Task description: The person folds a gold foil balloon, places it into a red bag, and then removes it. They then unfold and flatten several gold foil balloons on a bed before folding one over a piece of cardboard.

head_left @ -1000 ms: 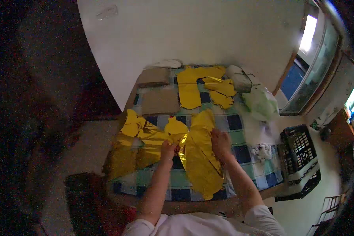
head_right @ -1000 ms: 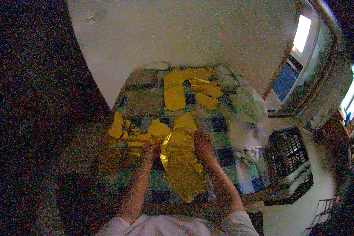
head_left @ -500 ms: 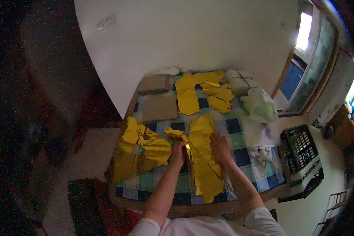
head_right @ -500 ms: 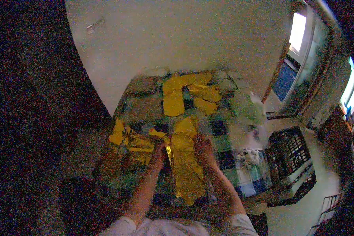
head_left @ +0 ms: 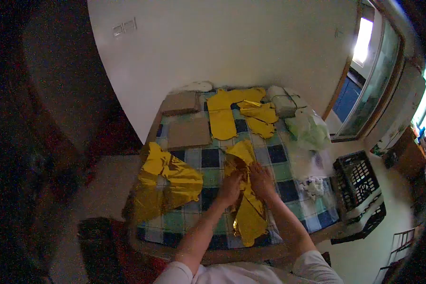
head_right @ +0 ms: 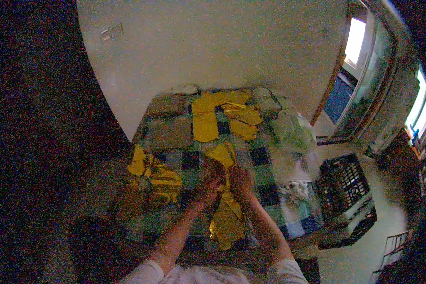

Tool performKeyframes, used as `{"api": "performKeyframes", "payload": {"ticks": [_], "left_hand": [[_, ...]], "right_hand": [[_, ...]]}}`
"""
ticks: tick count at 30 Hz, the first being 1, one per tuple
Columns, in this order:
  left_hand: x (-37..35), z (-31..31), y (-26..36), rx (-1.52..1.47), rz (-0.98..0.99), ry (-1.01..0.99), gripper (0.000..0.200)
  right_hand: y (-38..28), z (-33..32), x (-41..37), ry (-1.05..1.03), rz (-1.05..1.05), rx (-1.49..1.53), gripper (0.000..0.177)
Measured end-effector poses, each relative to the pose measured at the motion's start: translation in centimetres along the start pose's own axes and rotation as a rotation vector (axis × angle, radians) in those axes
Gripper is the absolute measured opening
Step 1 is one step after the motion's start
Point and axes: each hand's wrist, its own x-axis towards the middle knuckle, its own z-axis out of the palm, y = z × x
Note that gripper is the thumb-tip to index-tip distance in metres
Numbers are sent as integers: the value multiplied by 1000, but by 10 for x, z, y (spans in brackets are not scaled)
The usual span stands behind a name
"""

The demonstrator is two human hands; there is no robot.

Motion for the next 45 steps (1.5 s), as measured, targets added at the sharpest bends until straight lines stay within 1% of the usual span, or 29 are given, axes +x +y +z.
{"api": "performKeyframes", "payload": {"ticks": [2,3,4,6,8,9,11,12,14,15,17,20,21,23,24,27,28,30,32,33,35,39,41,42,44,45], "left_hand": [[2,32,-23,332,161,148,42],[-1,35,-17,499,240,222,44],[-5,35,-13,461,196,200,44],[-13,34,-2,383,111,150,46],[-11,46,-19,451,201,267,46],[-14,42,-13,486,247,328,46],[-14,33,-7,483,216,260,46],[-17,25,0,484,198,225,46],[-10,33,-12,529,188,217,46],[-8,35,-17,554,184,215,45],[-12,27,-16,498,235,246,44],[-7,23,-21,433,266,292,44],[-6,24,-23,414,267,305,45],[-15,-1,-3,370,188,269,47],[-21,-11,1,349,148,246,49],[-48,-8,-20,420,124,259,55],[-67,-14,-11,440,141,224,56],[-96,-30,2,475,185,165,59],[-111,-18,1,464,242,169,62],[-116,-14,-2,448,275,173,63],[-130,-16,-2,439,271,134,67],[-150,-30,12,384,191,38,76],[-160,-41,22,430,186,15,80],[-165,-44,28,454,183,5,81],[-173,-46,31,418,198,46,79],[-176,-45,31,400,205,68,78]], "right_hand": [[4,0,4,-70,-10,16,43],[6,4,6,-47,-4,62,42],[7,9,6,-24,2,110,40],[9,13,2,77,-29,103,39],[-8,-8,-8,227,-103,-7,37],[-7,-7,-8,235,-96,6,38],[-1,8,-2,247,-77,27,40],[-2,10,-1,203,-63,-60,41],[-4,14,6,113,-36,-233,44],[0,20,11,154,-39,-128,44],[9,31,21,233,-43,83,46],[-22,-22,2,324,-55,402,45],[-21,-19,4,311,-73,303,45],[-18,-7,7,283,-112,110,45],[-19,-10,8,260,-126,84,45],[-28,-18,8,196,-166,-11,45],[-28,-20,4,201,-192,-58,45],[-31,-28,3,180,-168,0,46],[-32,-51,-5,152,-77,222,46],[-30,-43,-5,200,-93,196,46],[-27,-32,-7,289,-126,149,45],[-30,-39,-8,298,-142,185,45],[-31,-39,-8,309,-149,173,44],[-31,-44,-10,266,-129,168,45],[-35,-53,-11,183,-85,156,47],[-35,-52,-10,178,-80,159,46]]}}
